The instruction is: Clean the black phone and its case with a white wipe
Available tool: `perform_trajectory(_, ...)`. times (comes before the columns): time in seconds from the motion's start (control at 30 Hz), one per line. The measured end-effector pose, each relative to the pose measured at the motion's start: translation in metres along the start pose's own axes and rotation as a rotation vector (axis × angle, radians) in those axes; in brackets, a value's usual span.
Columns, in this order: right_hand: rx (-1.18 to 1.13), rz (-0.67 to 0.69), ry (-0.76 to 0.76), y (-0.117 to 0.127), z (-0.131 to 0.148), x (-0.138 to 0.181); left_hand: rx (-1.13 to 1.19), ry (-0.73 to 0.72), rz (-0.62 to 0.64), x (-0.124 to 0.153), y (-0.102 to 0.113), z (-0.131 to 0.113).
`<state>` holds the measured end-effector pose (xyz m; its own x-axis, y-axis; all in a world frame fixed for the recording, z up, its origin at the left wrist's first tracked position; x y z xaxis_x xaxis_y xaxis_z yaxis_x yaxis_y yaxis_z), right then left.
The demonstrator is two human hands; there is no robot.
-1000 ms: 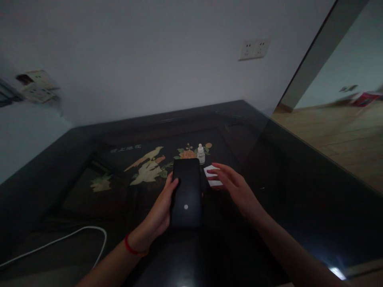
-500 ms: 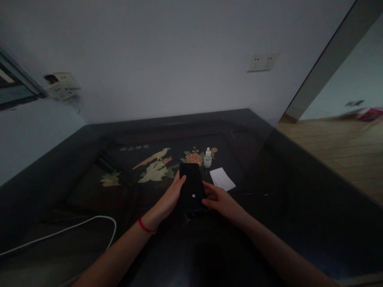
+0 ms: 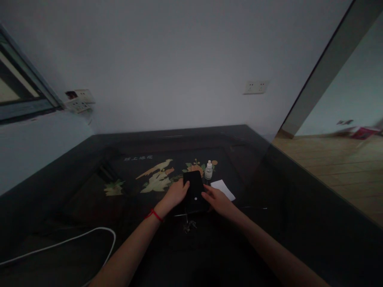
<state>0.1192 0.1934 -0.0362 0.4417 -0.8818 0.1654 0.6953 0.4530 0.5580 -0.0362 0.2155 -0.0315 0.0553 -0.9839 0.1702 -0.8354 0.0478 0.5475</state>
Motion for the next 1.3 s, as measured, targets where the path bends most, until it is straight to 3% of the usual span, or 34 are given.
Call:
perform_trajectory(0.33, 0.37, -0.105, 0.015, 0.013, 0.015, -0.008, -0.268, -0.025, -0.039, -0.009, -0.007, -0.004)
perform_trajectory(0.6, 0.565, -0.125, 0.033, 0.007, 0.025, -0.01, -0.355, -0.032, -0.084, -0.009, -0.006, -0.007)
perform_trajectory(0.77, 0.584, -0.178, 0.184, 0.051, 0.028, 0.009, -0.372, -0.034, -0.151, 0.007, 0.008, -0.003)
perform_trajectory(0.9, 0.635, -0.23, 0.281, 0.086, -0.001, 0.037, -0.359, -0.13, -0.192, 0.029, 0.015, -0.002)
perform_trajectory(1.07, 0.715, -0.174, 0.318, 0.067, -0.032, 0.047, -0.361, -0.289, -0.205, 0.04, 0.006, -0.007)
perform_trajectory(1.3, 0.717, -0.193, 0.299, 0.041, -0.018, 0.036, -0.356, -0.371, -0.166, 0.037, -0.004, -0.008)
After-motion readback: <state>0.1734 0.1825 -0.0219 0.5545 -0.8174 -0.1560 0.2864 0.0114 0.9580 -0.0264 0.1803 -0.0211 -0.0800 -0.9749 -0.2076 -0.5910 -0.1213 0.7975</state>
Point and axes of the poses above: each hand's wrist, its own x-axis away from the middle knuckle, its own y-axis out of the back of the hand, z = x × y, the point moved 10 cm from there along -x, towards the middle knuckle, and after that the axes turned 13 degrees about x, right-handed, at the moved point
